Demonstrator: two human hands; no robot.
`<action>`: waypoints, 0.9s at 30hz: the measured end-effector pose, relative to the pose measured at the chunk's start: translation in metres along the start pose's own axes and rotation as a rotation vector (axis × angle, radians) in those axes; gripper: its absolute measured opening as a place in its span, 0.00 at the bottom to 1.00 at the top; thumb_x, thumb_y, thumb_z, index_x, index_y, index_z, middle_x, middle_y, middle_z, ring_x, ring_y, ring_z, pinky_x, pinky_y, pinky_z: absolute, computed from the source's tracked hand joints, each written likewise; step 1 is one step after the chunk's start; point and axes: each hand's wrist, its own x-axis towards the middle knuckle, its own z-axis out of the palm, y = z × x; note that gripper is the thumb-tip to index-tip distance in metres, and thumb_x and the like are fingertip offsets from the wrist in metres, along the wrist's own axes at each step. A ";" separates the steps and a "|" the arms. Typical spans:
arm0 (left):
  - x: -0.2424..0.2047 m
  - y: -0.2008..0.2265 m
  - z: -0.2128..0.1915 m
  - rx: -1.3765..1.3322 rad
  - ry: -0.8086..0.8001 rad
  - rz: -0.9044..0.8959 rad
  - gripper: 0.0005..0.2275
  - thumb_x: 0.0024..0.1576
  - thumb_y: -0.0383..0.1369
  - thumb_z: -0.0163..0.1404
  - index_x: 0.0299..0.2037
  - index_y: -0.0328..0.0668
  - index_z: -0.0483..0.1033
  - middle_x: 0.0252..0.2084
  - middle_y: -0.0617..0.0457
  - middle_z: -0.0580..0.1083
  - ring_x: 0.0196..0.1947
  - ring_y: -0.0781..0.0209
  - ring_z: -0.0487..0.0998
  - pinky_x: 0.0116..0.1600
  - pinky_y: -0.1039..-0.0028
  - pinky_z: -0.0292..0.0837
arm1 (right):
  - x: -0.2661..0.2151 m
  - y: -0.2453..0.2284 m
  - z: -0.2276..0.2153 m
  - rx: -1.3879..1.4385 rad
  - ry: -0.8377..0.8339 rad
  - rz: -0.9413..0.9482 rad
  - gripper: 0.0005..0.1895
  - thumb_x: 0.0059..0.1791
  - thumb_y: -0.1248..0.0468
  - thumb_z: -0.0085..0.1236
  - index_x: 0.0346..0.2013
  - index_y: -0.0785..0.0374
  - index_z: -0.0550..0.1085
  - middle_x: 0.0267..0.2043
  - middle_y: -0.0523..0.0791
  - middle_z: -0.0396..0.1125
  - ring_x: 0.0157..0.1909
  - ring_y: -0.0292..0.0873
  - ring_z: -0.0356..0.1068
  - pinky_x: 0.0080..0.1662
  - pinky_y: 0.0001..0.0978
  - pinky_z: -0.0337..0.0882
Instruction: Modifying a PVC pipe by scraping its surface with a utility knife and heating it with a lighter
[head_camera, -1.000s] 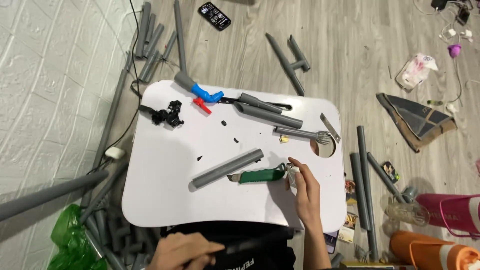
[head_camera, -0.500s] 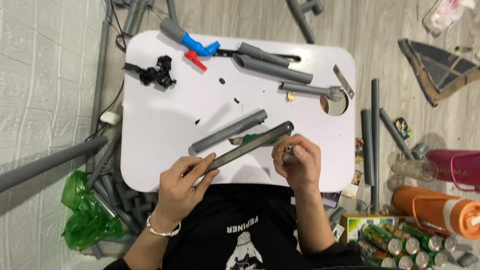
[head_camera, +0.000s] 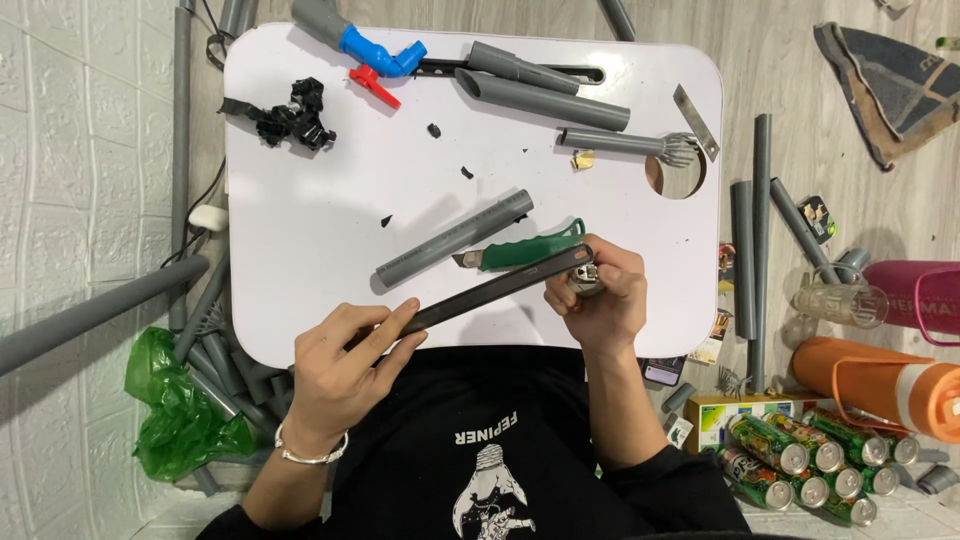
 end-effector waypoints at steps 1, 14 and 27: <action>0.001 0.001 0.000 0.000 -0.001 0.000 0.11 0.53 0.28 0.65 0.46 0.41 0.87 0.30 0.54 0.78 0.20 0.62 0.72 0.22 0.76 0.69 | 0.000 -0.001 0.000 0.000 0.001 0.000 0.20 0.46 0.56 0.46 0.24 0.74 0.66 0.10 0.48 0.48 0.14 0.36 0.44 0.15 0.26 0.53; 0.001 0.000 0.001 -0.020 -0.034 -0.021 0.11 0.53 0.28 0.65 0.46 0.41 0.87 0.29 0.54 0.78 0.19 0.61 0.72 0.21 0.75 0.68 | -0.003 0.002 -0.004 -0.089 0.023 -0.040 0.18 0.45 0.56 0.50 0.23 0.71 0.66 0.10 0.47 0.47 0.14 0.36 0.44 0.15 0.26 0.50; 0.002 0.003 0.000 -0.033 -0.039 -0.025 0.10 0.53 0.28 0.65 0.45 0.41 0.87 0.29 0.55 0.78 0.19 0.62 0.71 0.21 0.76 0.68 | -0.004 0.001 -0.008 -0.052 -0.008 -0.057 0.16 0.47 0.58 0.45 0.24 0.70 0.66 0.11 0.47 0.48 0.14 0.39 0.47 0.18 0.27 0.53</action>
